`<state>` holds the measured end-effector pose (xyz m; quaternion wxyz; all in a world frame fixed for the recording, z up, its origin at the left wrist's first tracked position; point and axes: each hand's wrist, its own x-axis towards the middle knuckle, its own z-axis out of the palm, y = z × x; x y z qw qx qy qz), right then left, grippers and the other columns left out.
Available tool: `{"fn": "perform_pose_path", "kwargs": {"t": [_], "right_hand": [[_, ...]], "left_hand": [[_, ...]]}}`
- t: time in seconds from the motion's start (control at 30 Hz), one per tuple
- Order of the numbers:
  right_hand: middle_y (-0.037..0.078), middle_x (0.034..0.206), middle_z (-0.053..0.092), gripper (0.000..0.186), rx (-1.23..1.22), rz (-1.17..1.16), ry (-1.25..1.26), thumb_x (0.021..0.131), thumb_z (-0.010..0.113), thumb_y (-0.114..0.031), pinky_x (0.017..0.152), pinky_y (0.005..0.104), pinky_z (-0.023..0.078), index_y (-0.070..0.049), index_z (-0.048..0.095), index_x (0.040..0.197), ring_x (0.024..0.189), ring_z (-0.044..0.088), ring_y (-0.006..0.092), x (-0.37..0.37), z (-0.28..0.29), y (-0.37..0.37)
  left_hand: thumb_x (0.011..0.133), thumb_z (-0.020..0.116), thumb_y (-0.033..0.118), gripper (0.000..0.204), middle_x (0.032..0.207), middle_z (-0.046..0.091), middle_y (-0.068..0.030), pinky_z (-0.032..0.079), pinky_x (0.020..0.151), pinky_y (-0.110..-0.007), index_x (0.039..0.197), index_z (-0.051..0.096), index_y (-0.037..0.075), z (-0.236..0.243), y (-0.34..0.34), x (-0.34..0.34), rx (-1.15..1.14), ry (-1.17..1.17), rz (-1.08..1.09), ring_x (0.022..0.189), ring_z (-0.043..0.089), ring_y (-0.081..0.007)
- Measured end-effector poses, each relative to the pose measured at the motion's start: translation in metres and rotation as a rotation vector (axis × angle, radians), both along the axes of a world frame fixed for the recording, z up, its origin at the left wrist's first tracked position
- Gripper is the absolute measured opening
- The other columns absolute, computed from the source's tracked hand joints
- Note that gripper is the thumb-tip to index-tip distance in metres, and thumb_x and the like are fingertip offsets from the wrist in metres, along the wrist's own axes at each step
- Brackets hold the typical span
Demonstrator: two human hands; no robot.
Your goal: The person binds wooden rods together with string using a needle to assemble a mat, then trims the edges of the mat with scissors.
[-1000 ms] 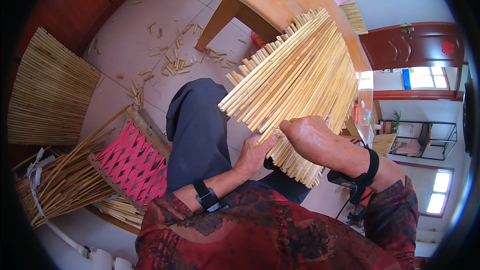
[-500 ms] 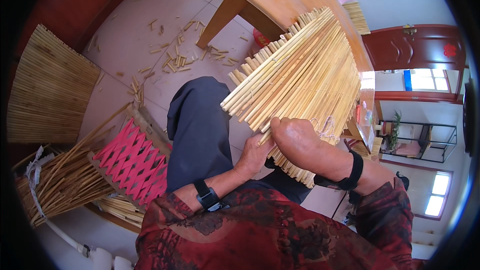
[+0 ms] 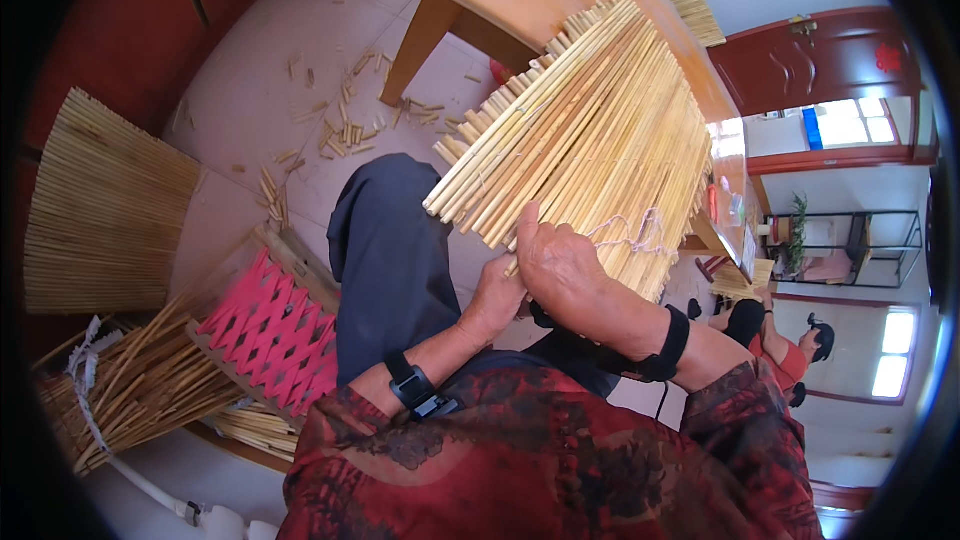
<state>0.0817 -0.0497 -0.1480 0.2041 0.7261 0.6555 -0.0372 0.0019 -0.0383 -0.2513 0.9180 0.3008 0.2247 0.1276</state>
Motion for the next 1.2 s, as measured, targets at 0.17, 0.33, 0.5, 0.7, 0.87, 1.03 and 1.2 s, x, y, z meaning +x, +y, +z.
{"fn": "perform_pose_path", "kwargs": {"t": [0.17, 0.33, 0.5, 0.7, 0.87, 1.03, 1.2], "right_hand": [[0.015, 0.056, 0.055, 0.040, 0.181, -0.024, 0.159, 0.070, 0.051, -0.005, 0.044, 0.0348, 0.045, 0.016, 0.039, 0.101, 0.051, 0.057, 0.0286, 0.010, -0.008, -0.008], [0.015, 0.069, 0.056, 0.037, 0.225, -0.159, 0.278, 0.073, 0.051, -0.008, 0.052, 0.0359, 0.046, 0.008, 0.042, 0.105, 0.062, 0.057, 0.0294, 0.014, 0.030, -0.027], [0.013, 0.076, 0.052, 0.025, 0.703, -0.042, 0.472, 0.076, 0.054, -0.008, 0.061, 0.0372, 0.044, -0.003, 0.052, 0.100, 0.068, 0.052, 0.0273, 0.002, 0.071, -0.097], [0.010, 0.091, 0.058, 0.026, 0.282, -0.740, 1.436, 0.086, 0.050, -0.018, 0.073, 0.0285, 0.045, 0.001, 0.053, 0.105, 0.081, 0.057, 0.0188, -0.030, 0.020, -0.180], [0.011, 0.102, 0.056, 0.053, 0.701, -0.793, 1.946, 0.080, 0.058, -0.037, 0.080, 0.0322, 0.044, 0.000, 0.045, 0.116, 0.088, 0.056, 0.0206, -0.009, -0.009, -0.191], [0.011, 0.104, 0.055, 0.048, 1.160, -0.528, 2.220, 0.082, 0.058, -0.029, 0.077, 0.0363, 0.047, -0.002, 0.042, 0.119, 0.092, 0.055, 0.0235, -0.001, -0.008, -0.185], [0.013, 0.100, 0.057, 0.046, 1.188, -0.699, 2.180, 0.083, 0.053, -0.034, 0.071, 0.0336, 0.048, -0.002, 0.045, 0.114, 0.089, 0.057, 0.0233, 0.001, 0.020, -0.187]], "left_hand": [[0.082, 0.056, 0.024, 0.026, 0.079, 0.052, 0.0012, 0.038, 0.060, -0.021, 0.095, 0.053, 0.002, 0.005, 0.006, -0.002, 0.095, -0.062, -0.048, 0.070, 0.046, -0.0057], [0.082, 0.056, 0.020, 0.025, 0.080, 0.051, 0.0024, 0.035, 0.058, -0.020, 0.099, 0.052, 0.002, 0.012, 0.011, -0.011, 0.157, -0.097, -0.227, 0.067, 0.043, -0.0037], [0.080, 0.059, 0.019, 0.032, 0.090, 0.055, -0.0026, 0.041, 0.071, -0.023, 0.104, 0.050, -0.001, 0.042, 0.010, -0.016, 0.268, -0.145, -0.256, 0.079, 0.050, -0.0081], [0.076, 0.067, 0.021, 0.049, 0.101, 0.055, -0.0065, 0.042, 0.083, -0.026, 0.112, 0.045, -0.003, 0.079, 0.009, -0.018, 0.389, -0.147, -0.491, 0.092, 0.051, -0.0115], [0.073, 0.068, 0.014, 0.055, 0.106, 0.055, -0.0091, 0.040, 0.088, -0.030, 0.118, 0.041, -0.003, 0.111, -0.006, -0.016, 0.538, -0.110, -0.552, 0.099, 0.052, -0.0160], [0.076, 0.065, 0.012, 0.056, 0.111, 0.052, -0.0102, 0.039, 0.089, -0.030, 0.122, 0.036, -0.004, 0.159, -0.007, -0.022, 0.700, 0.002, -0.691, 0.101, 0.049, -0.0149], [0.073, 0.065, 0.008, 0.034, 0.091, 0.061, -0.0127, 0.047, 0.075, -0.033, 0.103, 0.051, -0.003, 0.198, 0.000, -0.059, 1.595, -0.044, -0.772, 0.084, 0.059, -0.0261]]}}
